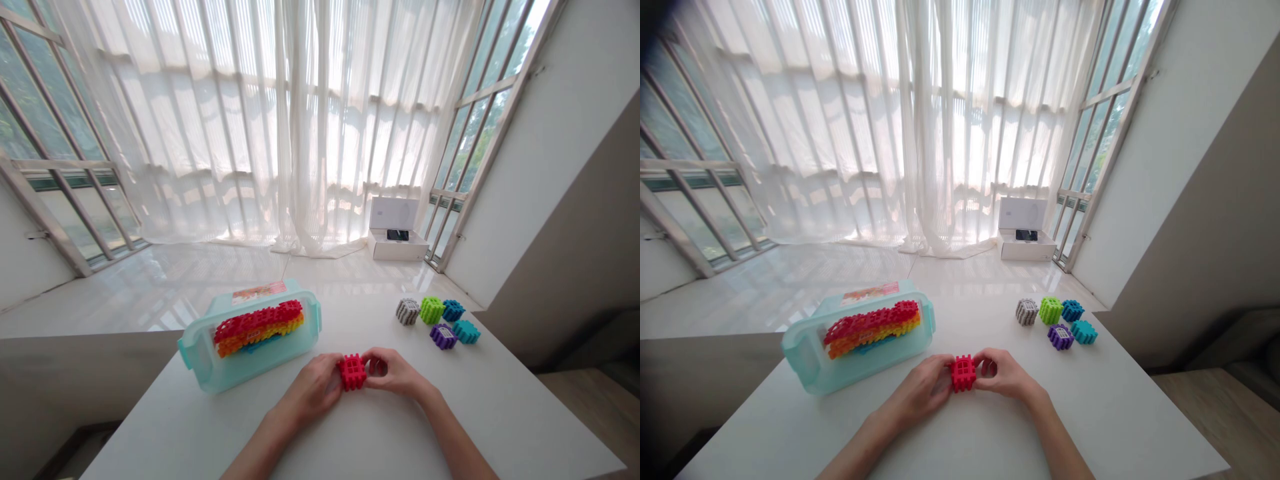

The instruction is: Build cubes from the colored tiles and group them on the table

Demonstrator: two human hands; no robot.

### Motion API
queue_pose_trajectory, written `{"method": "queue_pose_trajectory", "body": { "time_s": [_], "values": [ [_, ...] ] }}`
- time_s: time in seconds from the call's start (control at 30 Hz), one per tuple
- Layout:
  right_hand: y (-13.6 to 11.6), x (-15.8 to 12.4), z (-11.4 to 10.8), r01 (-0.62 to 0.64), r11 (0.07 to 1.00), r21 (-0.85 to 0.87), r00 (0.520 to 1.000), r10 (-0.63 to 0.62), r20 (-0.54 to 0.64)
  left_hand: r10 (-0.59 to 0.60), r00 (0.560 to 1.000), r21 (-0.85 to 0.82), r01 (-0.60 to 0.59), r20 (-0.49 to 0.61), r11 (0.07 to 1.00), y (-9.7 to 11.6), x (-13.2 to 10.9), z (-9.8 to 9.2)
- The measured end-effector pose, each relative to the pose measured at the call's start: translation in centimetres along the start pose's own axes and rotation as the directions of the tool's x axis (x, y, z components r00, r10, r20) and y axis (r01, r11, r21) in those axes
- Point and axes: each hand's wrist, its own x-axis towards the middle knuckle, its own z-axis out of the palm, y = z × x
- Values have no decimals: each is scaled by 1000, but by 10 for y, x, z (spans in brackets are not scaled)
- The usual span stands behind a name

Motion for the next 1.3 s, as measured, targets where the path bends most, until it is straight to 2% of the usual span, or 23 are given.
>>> {"method": "queue_pose_trajectory", "body": {
  "time_s": [0.3,0.47,0.53,0.63,0.77,0.87,0.93,1.0,1.17,1.3],
  "values": [
    [1,0,-1,21,999,-28,1000,-21,-8,7,999,5,-7,-35,1000,0,1,2],
    [2,-2,-9,-21,999,25,999,20,25,32,999,15,-32,-35,999,0,-1,-12],
    [2,-2,-15,6,998,67,1000,-6,-2,21,997,70,-16,-74,997,-2,-1,-22],
    [3,0,-22,80,990,112,987,-63,-150,7,974,220,45,-227,975,-9,1,-38],
    [8,5,-21,117,983,142,938,-62,-342,13,866,453,249,-500,856,-24,1,-56],
    [8,6,-16,111,985,135,927,-54,-372,-24,775,534,458,-632,711,-36,-3,-65],
    [7,7,-14,110,985,135,929,-53,-366,-58,741,549,546,-669,633,-42,-7,-67],
    [5,6,-13,113,984,140,930,-54,-364,-84,738,565,579,-669,588,-46,-9,-67],
    [4,6,-12,126,979,158,927,-60,-369,-114,768,614,583,-631,532,-43,-10,-68],
    [6,7,-12,128,979,161,927,-60,-369,-106,747,618,613,-656,493,-44,-13,-74]
  ]
}}
